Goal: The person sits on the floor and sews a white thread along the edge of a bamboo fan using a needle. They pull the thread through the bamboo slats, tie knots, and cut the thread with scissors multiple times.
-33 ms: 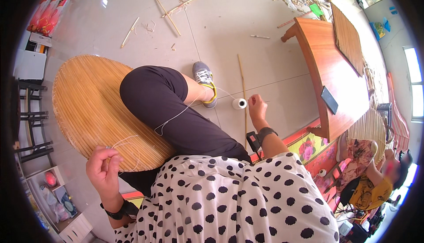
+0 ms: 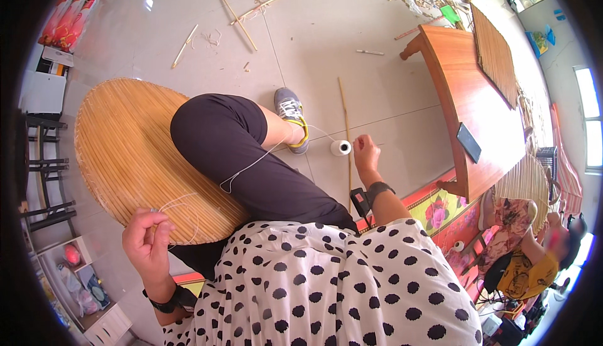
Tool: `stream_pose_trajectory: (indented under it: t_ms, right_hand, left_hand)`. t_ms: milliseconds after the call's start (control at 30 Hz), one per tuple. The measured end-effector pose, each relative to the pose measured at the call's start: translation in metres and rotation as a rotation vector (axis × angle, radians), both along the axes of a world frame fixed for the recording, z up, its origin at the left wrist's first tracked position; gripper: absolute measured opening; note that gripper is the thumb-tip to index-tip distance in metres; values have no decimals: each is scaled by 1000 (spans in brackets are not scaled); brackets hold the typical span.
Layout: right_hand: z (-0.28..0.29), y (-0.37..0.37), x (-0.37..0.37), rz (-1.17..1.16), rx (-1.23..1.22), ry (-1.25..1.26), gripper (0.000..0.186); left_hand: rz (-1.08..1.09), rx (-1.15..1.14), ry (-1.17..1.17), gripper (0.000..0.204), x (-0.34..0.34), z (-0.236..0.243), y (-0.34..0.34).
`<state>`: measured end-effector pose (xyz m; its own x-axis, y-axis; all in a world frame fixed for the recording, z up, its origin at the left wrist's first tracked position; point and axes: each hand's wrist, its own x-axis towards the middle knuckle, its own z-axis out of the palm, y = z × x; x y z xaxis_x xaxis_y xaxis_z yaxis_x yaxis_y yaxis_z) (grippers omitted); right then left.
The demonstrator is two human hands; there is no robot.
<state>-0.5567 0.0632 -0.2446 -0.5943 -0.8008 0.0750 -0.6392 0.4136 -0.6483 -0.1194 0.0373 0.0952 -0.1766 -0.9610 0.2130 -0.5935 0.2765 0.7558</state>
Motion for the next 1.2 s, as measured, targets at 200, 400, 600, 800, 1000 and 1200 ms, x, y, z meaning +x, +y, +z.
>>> stream_pose_trajectory:
  t_ms: [200, 400, 600, 800, 1000, 1200]
  right_hand:
    - [-3, 5, 7, 34, -32, 36, 10]
    - [-6, 10, 10, 91, 4, 79, 6]
    - [-6, 11, 10, 94, 57, 116, 5]
    - [-2, 12, 10, 119, 111, 209, 6]
    - [3, 16, 9, 133, 119, 242, 6]
    - [9, 17, 10, 112, 103, 243, 6]
  left_hand:
    - [0, -5, -5, 10, 1, 1, 1]
    - [-5, 11, 3, 10, 2, 0, 3]
    - [-9, 7, 1, 9, 3, 1, 3]
    - [-6, -4, 13, 9, 4, -2, 4]
    - [-1, -10, 23, 10, 5, -4, 5]
    - [5, 3, 16, 10, 5, -3, 6]
